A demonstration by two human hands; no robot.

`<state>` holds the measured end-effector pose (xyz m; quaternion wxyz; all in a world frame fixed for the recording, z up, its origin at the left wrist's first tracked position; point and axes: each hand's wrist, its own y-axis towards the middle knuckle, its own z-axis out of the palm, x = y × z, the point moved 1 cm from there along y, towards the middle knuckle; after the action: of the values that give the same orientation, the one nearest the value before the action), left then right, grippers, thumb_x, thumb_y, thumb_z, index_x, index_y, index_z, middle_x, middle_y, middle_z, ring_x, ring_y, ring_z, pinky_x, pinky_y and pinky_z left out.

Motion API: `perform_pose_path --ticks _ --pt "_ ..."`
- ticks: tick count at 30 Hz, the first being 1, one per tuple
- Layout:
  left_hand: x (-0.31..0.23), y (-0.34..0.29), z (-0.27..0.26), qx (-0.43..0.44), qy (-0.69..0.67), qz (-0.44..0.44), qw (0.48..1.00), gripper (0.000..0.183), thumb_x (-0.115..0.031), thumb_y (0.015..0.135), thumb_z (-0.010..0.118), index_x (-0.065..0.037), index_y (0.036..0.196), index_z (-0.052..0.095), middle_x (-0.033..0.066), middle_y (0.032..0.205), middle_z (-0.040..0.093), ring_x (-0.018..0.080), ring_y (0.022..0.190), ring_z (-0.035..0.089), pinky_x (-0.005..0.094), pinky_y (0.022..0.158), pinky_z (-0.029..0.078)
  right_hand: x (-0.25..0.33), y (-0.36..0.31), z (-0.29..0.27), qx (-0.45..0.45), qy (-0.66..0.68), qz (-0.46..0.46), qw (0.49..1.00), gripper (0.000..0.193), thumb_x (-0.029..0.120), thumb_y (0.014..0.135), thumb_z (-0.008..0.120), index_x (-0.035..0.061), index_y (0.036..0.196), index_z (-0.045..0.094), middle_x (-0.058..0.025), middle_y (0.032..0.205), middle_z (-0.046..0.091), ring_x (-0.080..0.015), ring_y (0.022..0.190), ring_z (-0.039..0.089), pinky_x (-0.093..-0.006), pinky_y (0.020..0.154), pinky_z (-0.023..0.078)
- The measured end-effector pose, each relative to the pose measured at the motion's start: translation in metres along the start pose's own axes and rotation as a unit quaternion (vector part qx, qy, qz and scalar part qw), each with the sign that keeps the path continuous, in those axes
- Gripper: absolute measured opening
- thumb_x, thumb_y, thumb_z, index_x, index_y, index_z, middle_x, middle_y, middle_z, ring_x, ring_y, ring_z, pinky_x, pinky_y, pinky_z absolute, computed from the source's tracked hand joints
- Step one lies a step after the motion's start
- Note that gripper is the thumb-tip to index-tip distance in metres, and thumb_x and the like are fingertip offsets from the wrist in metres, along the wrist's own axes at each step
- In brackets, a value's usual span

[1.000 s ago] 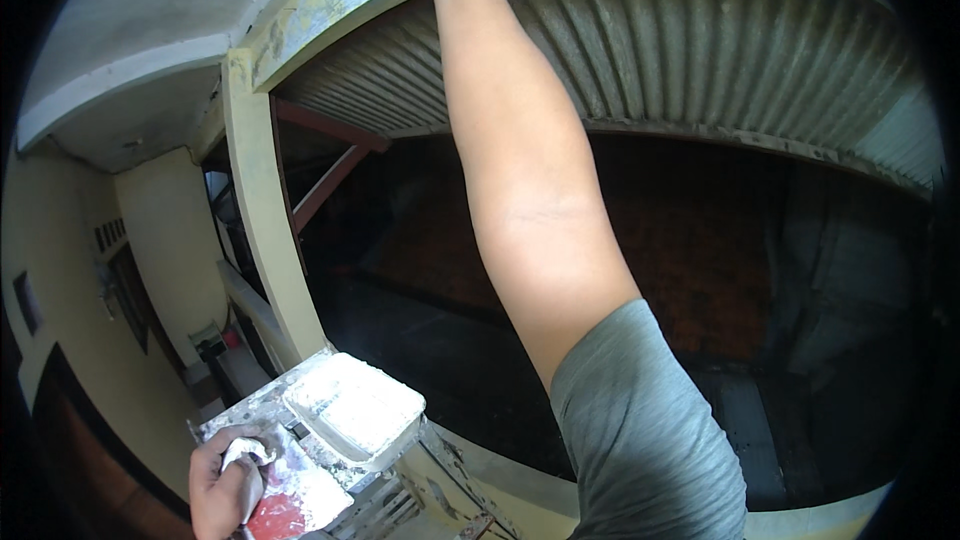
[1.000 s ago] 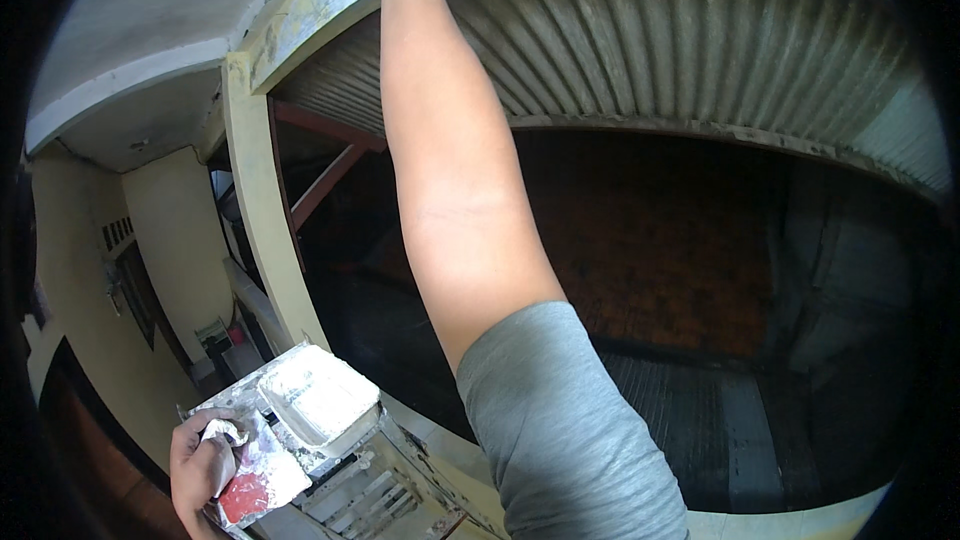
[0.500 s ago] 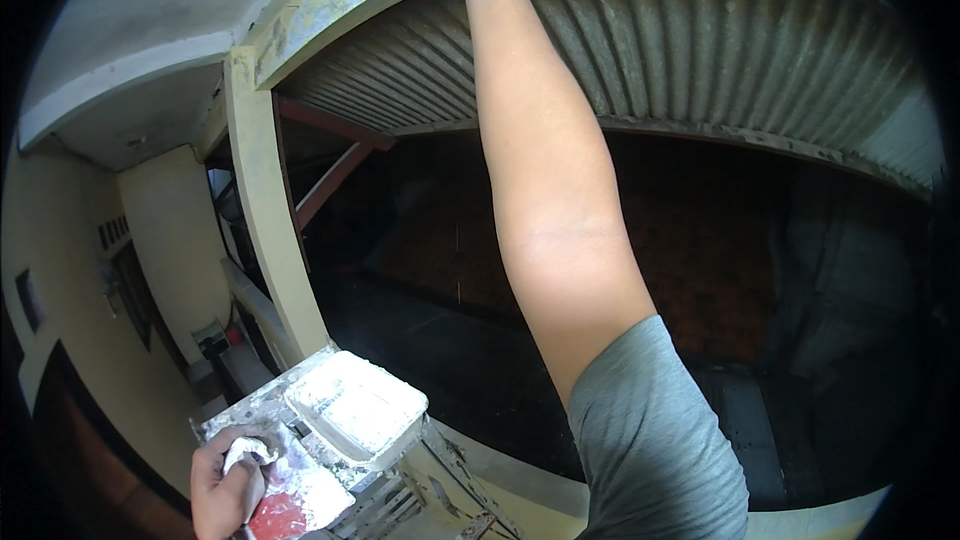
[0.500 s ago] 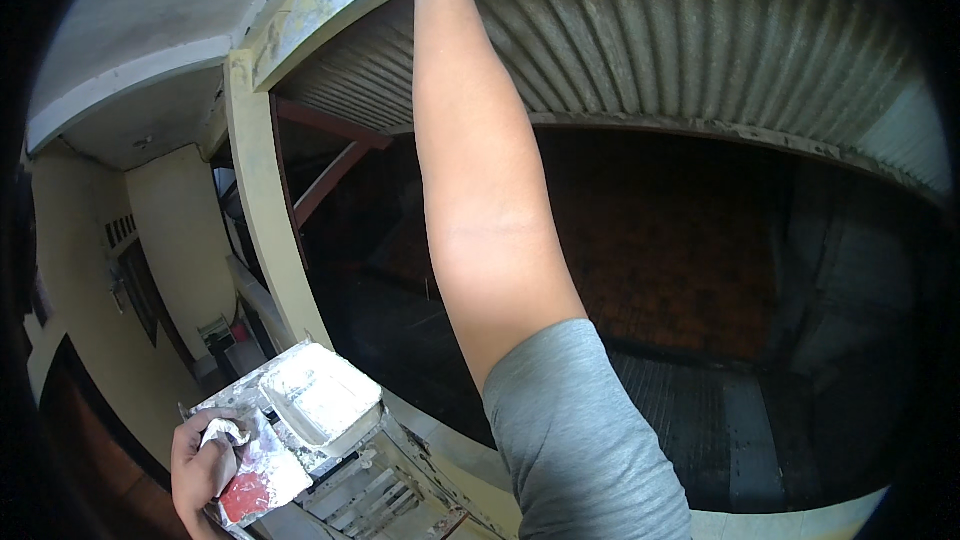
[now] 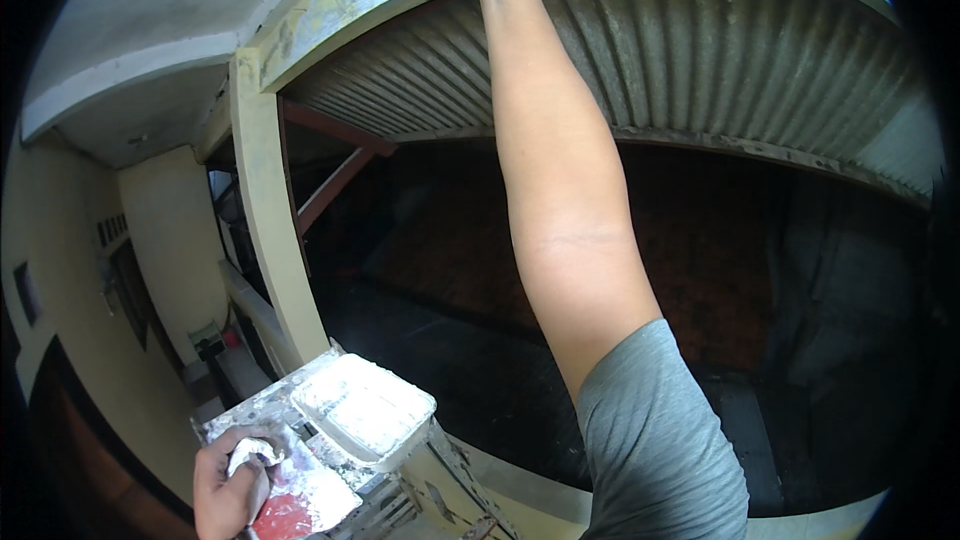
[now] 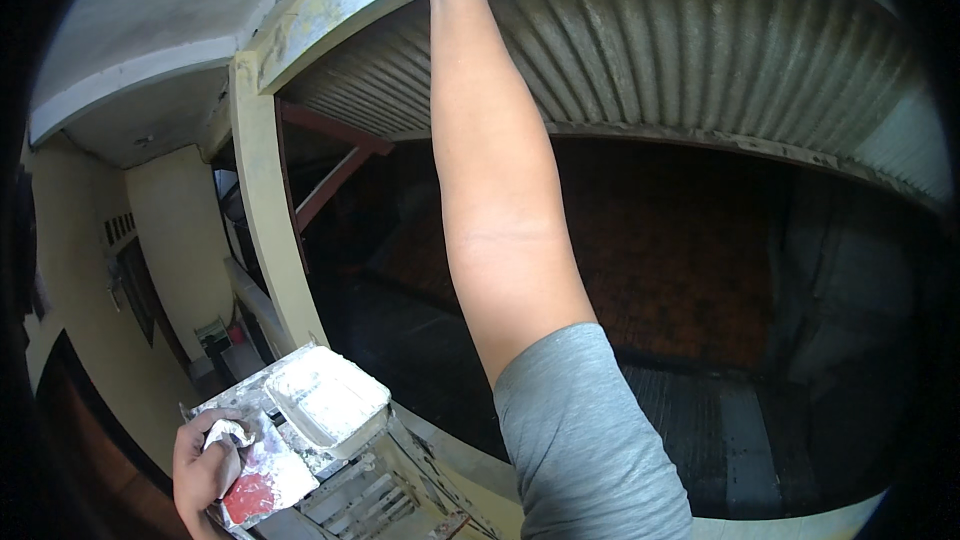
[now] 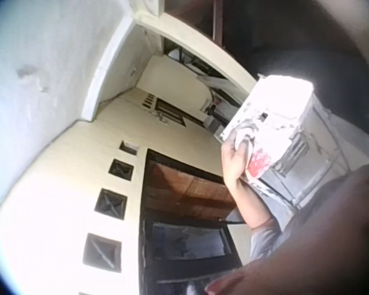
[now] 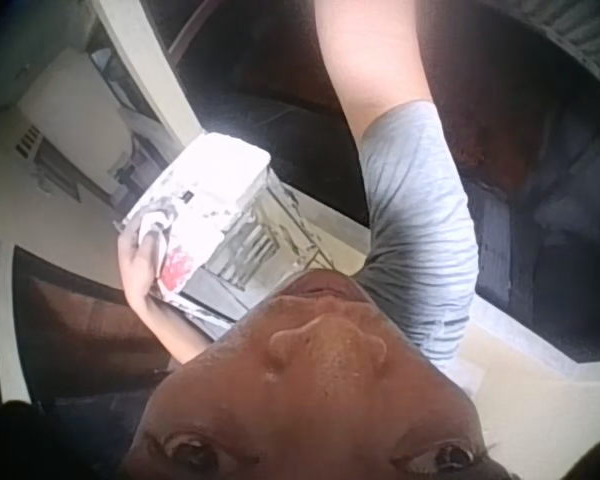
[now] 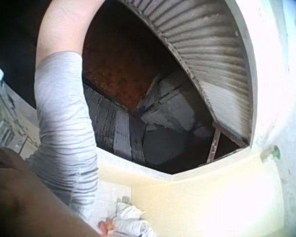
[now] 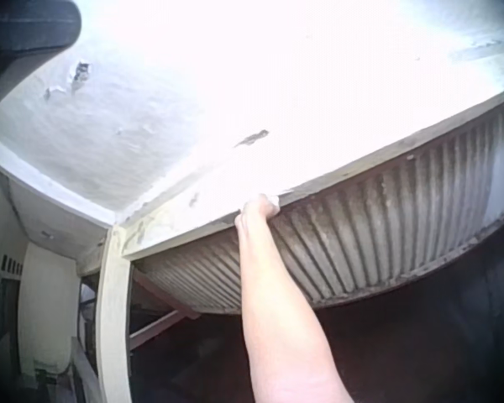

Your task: The person applies white plaster to a ceiling beam using a putty knife and a hawk. The person repeatedly loads the putty knife with plaster from the hawk and scrapes it onto the beam to fill in gaps and smooth the surface.

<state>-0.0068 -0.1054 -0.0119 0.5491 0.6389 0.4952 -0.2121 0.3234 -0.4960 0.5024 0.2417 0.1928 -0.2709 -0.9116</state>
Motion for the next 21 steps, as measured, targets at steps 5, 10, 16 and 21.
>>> perform_pose_path --ticks 5,10,16,21 --pt "0.002 -0.004 -0.001 -0.004 -0.024 -0.002 1.0 0.042 0.005 0.079 0.048 0.005 0.116 0.068 0.0093 0.098 0.07 0.0153 0.091 0.063 0.0268 0.083 0.048 0.001 -0.074 0.009 0.016 0.111 0.058 0.992 0.028 0.007 0.098 0.051 -0.0041 0.122 0.061 -0.014 0.118 0.067 -0.0245 0.099 0.066 -0.0381 0.079 0.055" --pt "0.001 0.001 0.0 0.03 -0.038 -0.032 0.998 0.041 0.003 0.08 0.046 0.005 0.116 0.067 0.0078 0.094 0.069 0.013 0.087 0.063 0.0261 0.079 0.049 0.011 -0.11 -0.018 0.1 -0.07 -0.08 0.989 0.032 0.006 0.098 0.05 -0.0047 0.125 0.062 -0.0197 0.118 0.066 -0.0302 0.106 0.063 -0.0374 0.09 0.051" --pt "0.007 -0.002 -0.003 0.006 -0.037 -0.014 0.999 0.039 0.004 0.082 0.046 0.005 0.115 0.067 0.008 0.095 0.069 0.0135 0.083 0.062 0.0265 0.074 0.05 0.081 -0.075 -0.065 0.17 -0.747 -0.458 0.451 0.019 0.014 0.098 0.054 0.0103 0.11 0.067 -0.0159 0.103 0.064 -0.0317 0.091 0.068 -0.0474 0.072 0.059" --pt "0.008 -0.003 0.001 -0.007 -0.029 -0.016 0.999 0.036 0.006 0.082 0.048 0.007 0.113 0.066 0.0099 0.095 0.068 0.0149 0.082 0.063 0.0279 0.073 0.051 0.13 -0.037 -0.104 0.165 -0.792 -0.483 0.334 0.026 0.015 0.094 0.056 0.0138 0.115 0.072 -0.0147 0.107 0.061 -0.0332 0.099 0.067 -0.0478 0.074 0.06"
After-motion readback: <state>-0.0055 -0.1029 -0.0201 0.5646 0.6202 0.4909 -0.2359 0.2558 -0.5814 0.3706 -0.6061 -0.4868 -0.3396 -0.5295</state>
